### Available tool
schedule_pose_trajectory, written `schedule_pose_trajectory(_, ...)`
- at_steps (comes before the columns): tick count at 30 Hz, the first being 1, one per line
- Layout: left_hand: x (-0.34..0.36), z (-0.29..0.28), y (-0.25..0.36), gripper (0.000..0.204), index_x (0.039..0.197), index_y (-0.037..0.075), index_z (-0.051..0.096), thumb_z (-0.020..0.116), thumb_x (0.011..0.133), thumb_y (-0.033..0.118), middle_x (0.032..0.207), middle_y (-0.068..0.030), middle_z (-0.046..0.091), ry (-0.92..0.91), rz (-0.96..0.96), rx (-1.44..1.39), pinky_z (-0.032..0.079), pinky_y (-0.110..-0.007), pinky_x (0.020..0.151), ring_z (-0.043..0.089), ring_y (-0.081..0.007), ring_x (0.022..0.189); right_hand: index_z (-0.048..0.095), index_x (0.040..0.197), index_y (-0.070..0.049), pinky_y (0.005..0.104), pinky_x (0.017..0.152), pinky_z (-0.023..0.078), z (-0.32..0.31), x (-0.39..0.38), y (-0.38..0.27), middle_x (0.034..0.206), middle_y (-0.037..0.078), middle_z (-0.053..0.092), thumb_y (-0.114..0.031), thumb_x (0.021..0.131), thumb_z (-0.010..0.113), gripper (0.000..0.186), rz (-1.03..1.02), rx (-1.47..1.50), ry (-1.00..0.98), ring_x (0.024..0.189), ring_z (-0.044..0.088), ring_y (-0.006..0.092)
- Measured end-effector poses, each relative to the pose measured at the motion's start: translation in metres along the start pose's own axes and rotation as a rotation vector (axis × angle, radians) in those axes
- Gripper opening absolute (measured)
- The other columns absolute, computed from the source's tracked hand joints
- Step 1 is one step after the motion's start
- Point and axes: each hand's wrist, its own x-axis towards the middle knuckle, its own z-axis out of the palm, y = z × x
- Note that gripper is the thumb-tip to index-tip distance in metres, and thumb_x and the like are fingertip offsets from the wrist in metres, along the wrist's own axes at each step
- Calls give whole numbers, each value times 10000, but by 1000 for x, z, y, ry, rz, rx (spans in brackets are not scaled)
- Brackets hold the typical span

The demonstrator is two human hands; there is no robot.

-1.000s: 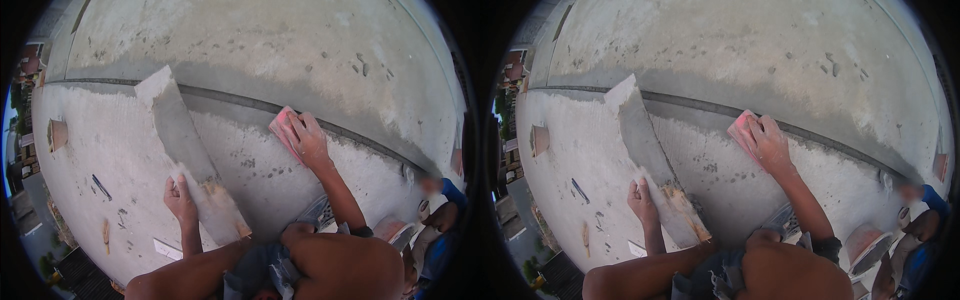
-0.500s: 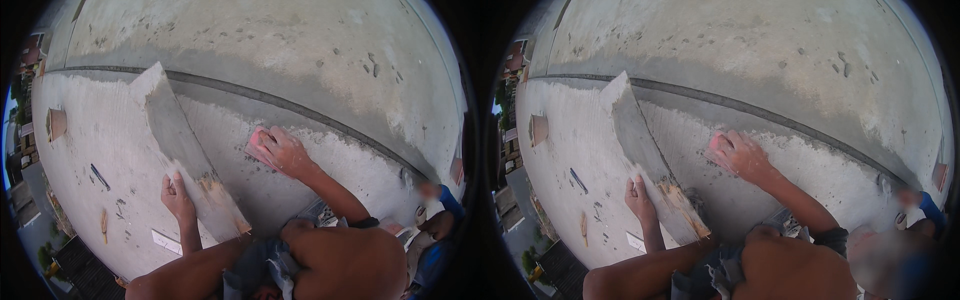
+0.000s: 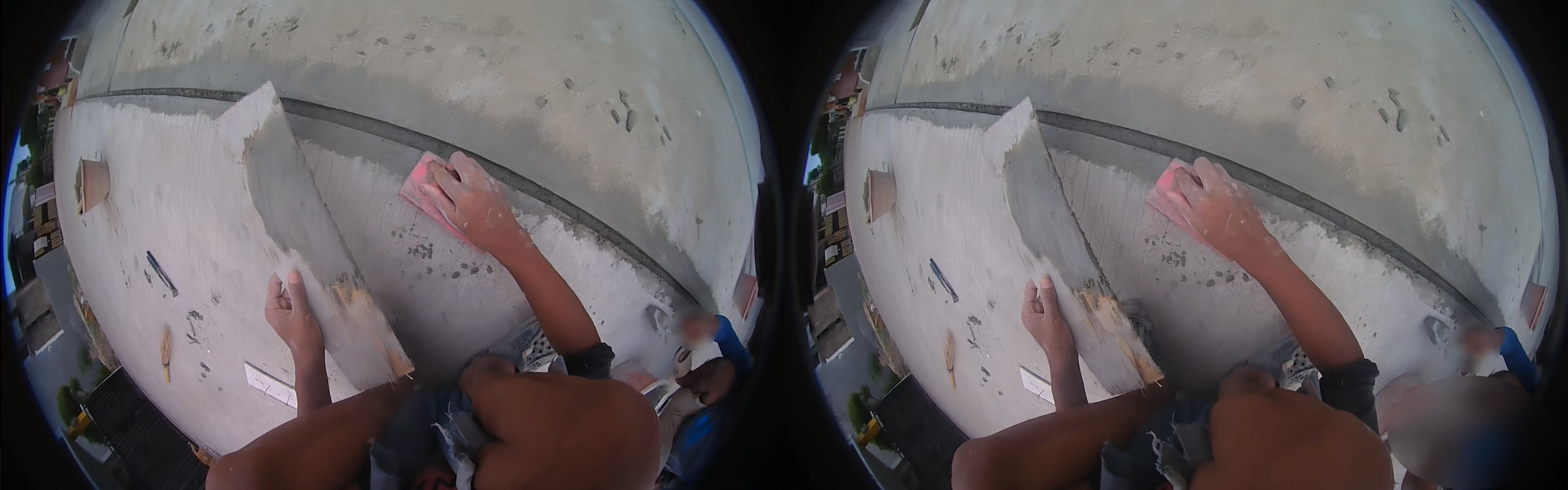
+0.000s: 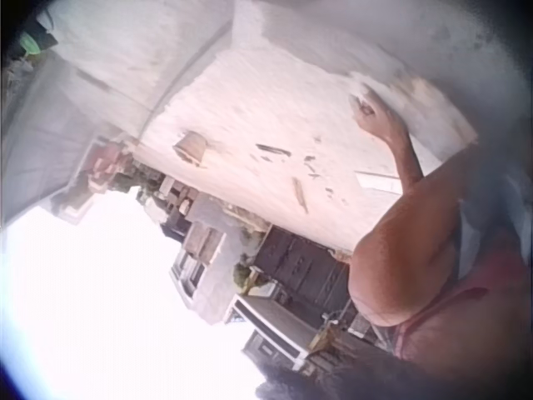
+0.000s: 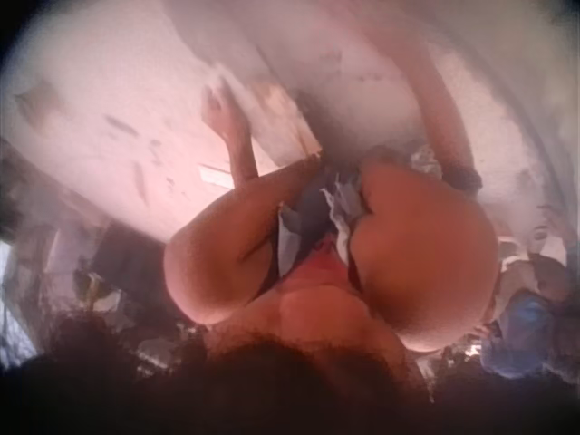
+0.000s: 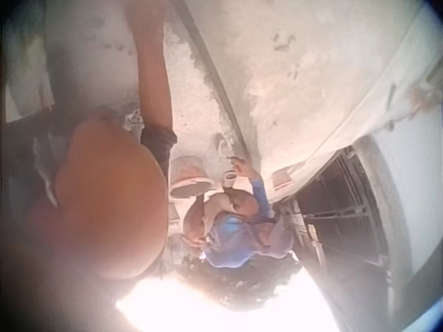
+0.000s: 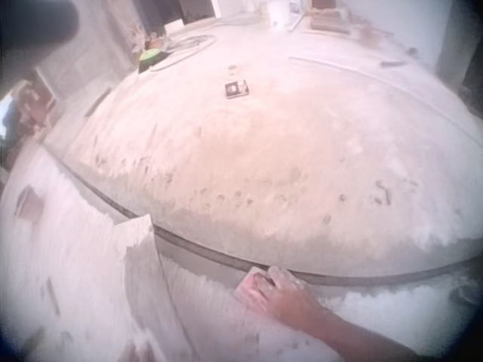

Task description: The person uses a pink float and a wooden board to smooth a freshly poured concrete surface on a rooftop. They repeatedly rub the float along the wet concrete to level and finish the surface.

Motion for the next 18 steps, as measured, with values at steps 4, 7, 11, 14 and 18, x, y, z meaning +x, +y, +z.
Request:
schedule_pose_trajectory(4,1,-1,-5,347,1262,-84,605,621,1080,211,1010,-129,760,6,-16,-17,546,-223,741,699,-92,829,688,1127,-13,453,822,565,13,-3,-11,1037,144,580,-312,1015,641,323,-51,32,-103,963,649,328)
schedule_pose_trajectory(7,3,1,-2,344,1257,-81,604,622,1080,212,1012,-128,761,16,-20,-35,544,-222,752,699,-89,842,684,1115,4,455,858,570,12,0,-27,1077,153,589,-312,1028,612,336,-41,110,-253,1013,653,337)
schedule_pose_trajectory(11,1,-2,2,344,1268,-80,601,616,1081,208,1011,-124,762,5,-51,-16,539,-219,766,698,-88,857,693,1159,-50,447,772,560,8,39,-7,979,130,577,-323,1021,644,310,81,-58,-13,918,654,315)
schedule_pose_trajectory(14,0,-6,1,342,1276,-78,602,610,1082,204,1004,-122,762,8,-60,-10,536,-220,765,696,-89,857,691,1173,-39,450,781,556,23,26,-13,978,133,579,-317,1024,638,320,-17,-1,-23,917,654,322)
schedule_pose_trajectory(18,-1,-11,1,340,1277,-78,603,604,1083,201,1008,-123,760,70,-23,8,535,-223,760,693,-90,856,681,1131,6,464,867,559,24,30,-35,1076,170,596,-307,1035,602,336,-21,22,-268,1008,652,349)
